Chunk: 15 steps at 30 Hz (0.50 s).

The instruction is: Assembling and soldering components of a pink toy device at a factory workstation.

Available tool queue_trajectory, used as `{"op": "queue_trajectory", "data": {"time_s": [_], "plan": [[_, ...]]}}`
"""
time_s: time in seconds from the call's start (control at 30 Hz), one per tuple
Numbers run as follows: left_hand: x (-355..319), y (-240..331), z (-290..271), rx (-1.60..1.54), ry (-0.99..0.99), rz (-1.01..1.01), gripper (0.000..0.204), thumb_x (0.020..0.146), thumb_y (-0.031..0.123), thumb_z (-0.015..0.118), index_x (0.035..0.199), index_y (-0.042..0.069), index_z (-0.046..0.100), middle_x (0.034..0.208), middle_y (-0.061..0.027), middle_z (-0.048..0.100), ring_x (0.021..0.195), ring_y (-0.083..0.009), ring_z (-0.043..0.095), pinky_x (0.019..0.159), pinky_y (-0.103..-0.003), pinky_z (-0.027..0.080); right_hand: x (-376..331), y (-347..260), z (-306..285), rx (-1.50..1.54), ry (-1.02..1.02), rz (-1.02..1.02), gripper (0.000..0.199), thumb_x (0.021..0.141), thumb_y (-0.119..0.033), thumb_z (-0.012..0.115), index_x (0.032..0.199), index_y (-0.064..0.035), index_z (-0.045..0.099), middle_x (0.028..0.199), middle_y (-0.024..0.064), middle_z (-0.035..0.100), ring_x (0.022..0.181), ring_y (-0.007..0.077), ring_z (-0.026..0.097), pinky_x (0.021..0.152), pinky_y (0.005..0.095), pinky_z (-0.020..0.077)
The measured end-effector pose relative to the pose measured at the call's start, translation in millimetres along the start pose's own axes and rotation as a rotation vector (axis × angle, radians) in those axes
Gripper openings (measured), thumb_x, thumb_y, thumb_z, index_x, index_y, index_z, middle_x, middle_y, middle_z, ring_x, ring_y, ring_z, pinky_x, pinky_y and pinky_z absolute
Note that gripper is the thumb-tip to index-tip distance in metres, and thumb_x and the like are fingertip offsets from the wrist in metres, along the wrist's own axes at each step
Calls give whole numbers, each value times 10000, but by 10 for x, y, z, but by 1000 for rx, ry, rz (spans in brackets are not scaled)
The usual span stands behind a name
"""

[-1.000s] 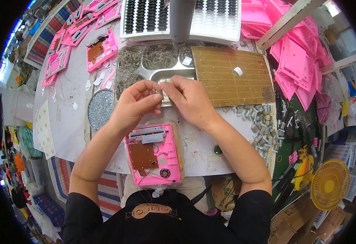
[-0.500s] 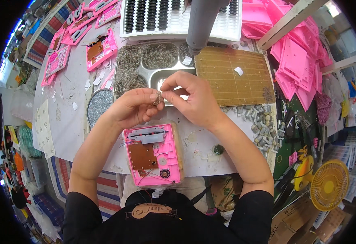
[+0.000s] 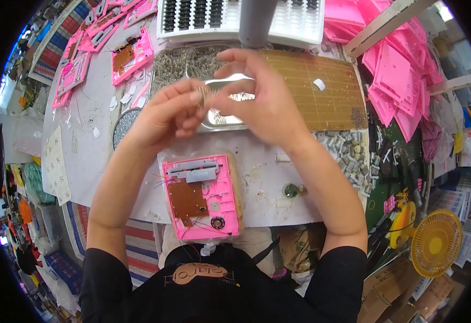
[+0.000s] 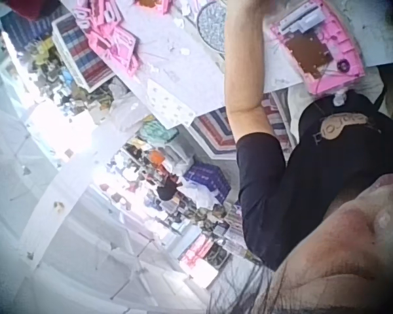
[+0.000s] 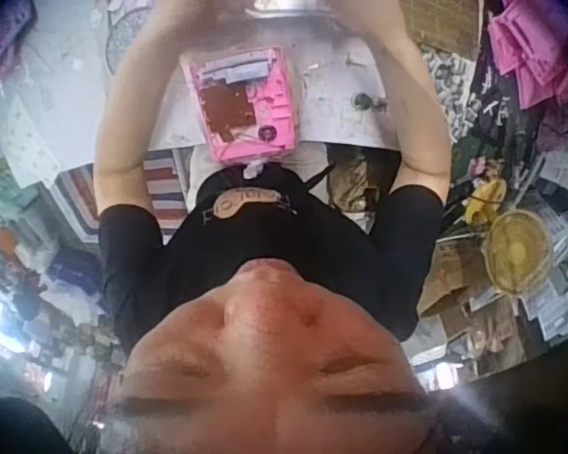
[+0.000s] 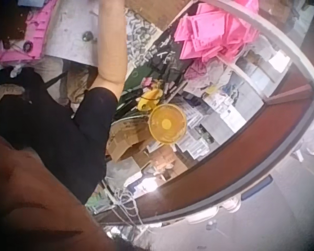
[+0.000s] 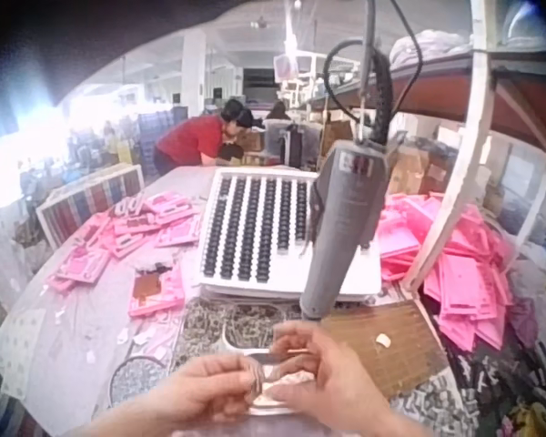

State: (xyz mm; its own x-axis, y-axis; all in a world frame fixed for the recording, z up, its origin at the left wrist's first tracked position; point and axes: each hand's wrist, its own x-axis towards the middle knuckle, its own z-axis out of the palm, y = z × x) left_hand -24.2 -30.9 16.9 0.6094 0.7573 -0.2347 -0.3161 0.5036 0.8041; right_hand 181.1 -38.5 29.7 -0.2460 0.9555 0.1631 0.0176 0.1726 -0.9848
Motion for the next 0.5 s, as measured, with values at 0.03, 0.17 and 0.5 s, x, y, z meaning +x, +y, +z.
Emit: {"op": "queue_trajectory", "data": {"time_s": [0.03, 0.17, 0.5], "plan": [[4, 60, 90, 177, 87, 127, 183, 982, 203, 628, 1085, 53, 617, 808, 28, 584, 601, -21, 471, 490, -188, 344, 47, -74, -16, 101, -15, 185, 250, 954, -259, 644, 842, -36, 632, 847, 63, 650, 759, 130, 640, 624, 256, 498], [64, 131, 128, 530, 138, 316, 187, 974, 200, 640, 1077, 45, 628, 796, 42, 576, 597, -25, 462, 504, -199, 349, 168, -151, -87, -13, -197, 381, 456, 1014, -433, 536, 787, -44, 606, 608, 25, 558, 581, 105, 573, 530, 230, 429], [3, -30, 12, 243, -22, -178, 176, 956, 204, 647, 1003, 38, 613, 727, 42, 543, 538, -34, 436, 448, -190, 317, 45, 353, -166, -974, 12, -545, 273, 988, -301, 582, 1025, -33, 622, 803, 119, 636, 723, 264, 584, 638, 359, 463]]}}
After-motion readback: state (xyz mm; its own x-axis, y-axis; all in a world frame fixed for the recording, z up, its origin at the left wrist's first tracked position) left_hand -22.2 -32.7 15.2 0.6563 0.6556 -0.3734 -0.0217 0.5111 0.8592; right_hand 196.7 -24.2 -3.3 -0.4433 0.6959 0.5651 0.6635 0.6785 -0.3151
